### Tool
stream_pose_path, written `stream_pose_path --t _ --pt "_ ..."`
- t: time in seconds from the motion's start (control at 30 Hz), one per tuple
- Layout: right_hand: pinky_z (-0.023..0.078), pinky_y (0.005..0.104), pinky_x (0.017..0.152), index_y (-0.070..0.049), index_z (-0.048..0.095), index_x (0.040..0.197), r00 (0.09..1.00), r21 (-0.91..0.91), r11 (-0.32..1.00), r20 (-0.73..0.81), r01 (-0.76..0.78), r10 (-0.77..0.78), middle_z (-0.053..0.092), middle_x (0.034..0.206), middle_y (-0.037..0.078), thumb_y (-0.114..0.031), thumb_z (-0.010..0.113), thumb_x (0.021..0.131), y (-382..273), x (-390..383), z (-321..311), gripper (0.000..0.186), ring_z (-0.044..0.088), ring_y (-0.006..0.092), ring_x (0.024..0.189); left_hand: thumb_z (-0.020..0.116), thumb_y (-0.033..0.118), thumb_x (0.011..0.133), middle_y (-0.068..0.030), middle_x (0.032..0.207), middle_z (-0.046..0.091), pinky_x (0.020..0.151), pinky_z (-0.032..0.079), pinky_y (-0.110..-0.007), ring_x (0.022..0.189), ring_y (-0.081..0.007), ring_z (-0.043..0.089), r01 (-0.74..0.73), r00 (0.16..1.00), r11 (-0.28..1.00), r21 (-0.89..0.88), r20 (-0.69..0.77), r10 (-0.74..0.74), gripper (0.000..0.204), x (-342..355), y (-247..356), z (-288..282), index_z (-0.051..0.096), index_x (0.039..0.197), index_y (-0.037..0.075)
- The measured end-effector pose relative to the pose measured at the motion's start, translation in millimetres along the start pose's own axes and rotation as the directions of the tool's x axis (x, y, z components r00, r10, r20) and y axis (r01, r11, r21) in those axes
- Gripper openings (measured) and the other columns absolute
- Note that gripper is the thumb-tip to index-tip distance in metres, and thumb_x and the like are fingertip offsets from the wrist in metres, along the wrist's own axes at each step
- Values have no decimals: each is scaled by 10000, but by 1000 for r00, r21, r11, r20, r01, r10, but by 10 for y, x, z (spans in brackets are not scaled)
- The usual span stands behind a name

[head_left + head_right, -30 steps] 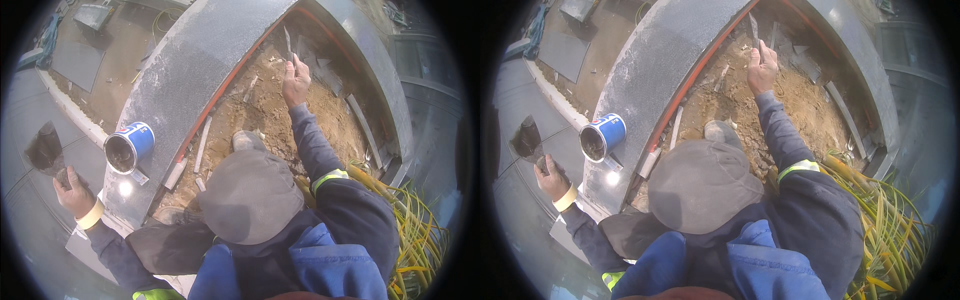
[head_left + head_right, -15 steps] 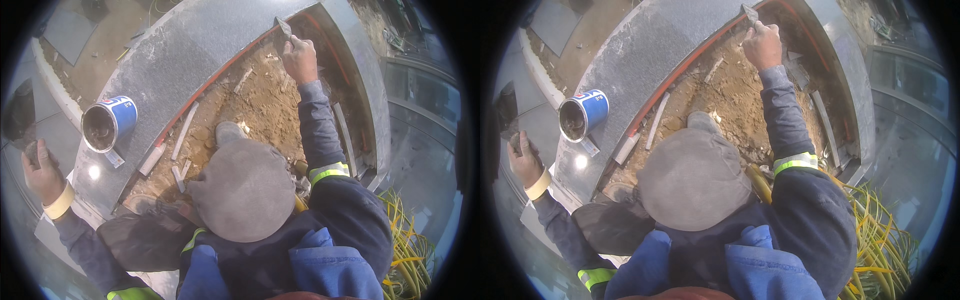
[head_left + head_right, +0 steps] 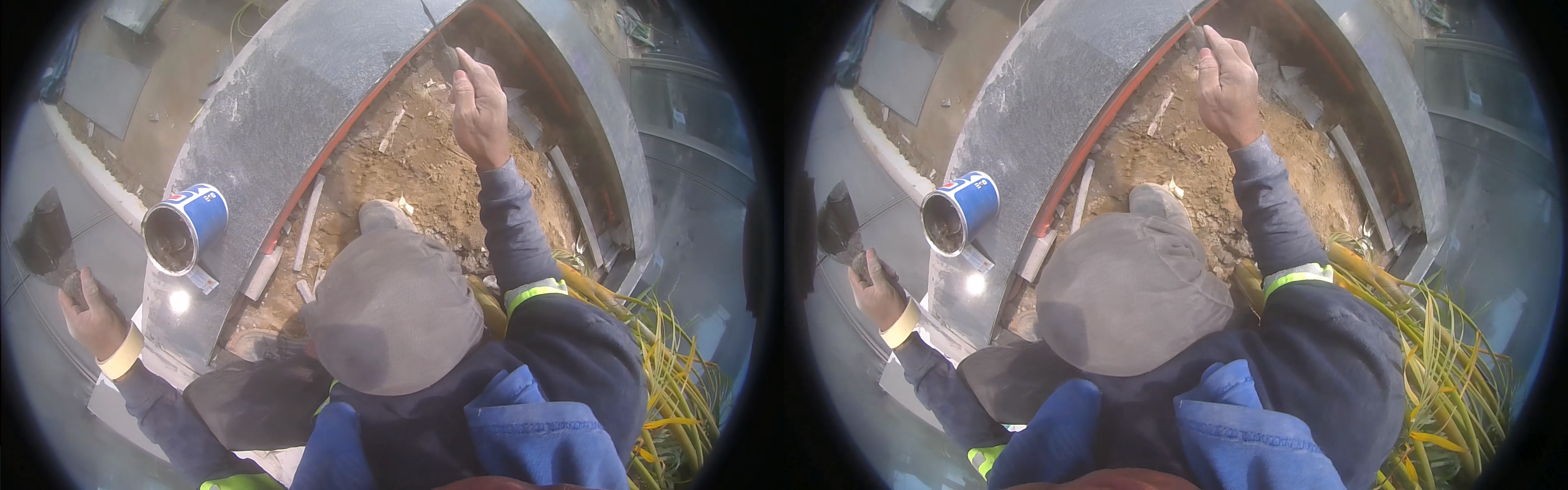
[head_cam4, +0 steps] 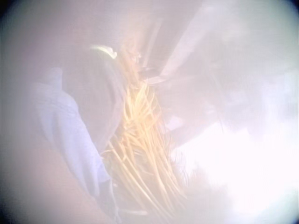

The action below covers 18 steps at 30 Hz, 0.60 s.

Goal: The person applies adhesive to a curved stone surface using a small brush and a tube of adhesive. They repeatedly dip the brush into a can, apply the substance along a seam, and smooth it with their fingers.

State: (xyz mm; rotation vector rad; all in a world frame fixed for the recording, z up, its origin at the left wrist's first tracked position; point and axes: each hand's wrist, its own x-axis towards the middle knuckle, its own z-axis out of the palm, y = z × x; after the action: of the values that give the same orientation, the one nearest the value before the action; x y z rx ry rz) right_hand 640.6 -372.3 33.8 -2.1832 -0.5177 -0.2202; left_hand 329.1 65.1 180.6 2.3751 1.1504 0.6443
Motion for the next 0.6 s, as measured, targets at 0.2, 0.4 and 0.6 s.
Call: stream_pose_path --t 0.2,0.4,0.6 --pt "498 254 642 -52 581 1424 861 518 764 -97 -385 499 646 1032 1 -224 561 1067 1378 131 386 397 579 80 751 690 270 1003 -3 667 551 499 392 -256 562 -88 513 9 999 984 -178 44 -1 288 22 -71 150 594 1061 5" --pt "511 286 872 -88 595 1424 954 121 989 -277 -85 115 665 1130 63 -197 612 1039 1748 54 900 401 626 161 973 679 257 1004 -22 650 547 485 403 -263 527 -101 507 19 999 992 -128 36 -14 261 -54 80 128 582 1028 16" --pt "476 303 979 -88 600 1417 942 274 940 -208 -201 262 637 1214 88 -159 640 1010 1125 -375 1125 416 603 213 1122 664 260 1008 -28 644 541 485 412 -270 529 -113 516 -1 999 997 -71 33 3 255 -38 148 103 586 1031 18"
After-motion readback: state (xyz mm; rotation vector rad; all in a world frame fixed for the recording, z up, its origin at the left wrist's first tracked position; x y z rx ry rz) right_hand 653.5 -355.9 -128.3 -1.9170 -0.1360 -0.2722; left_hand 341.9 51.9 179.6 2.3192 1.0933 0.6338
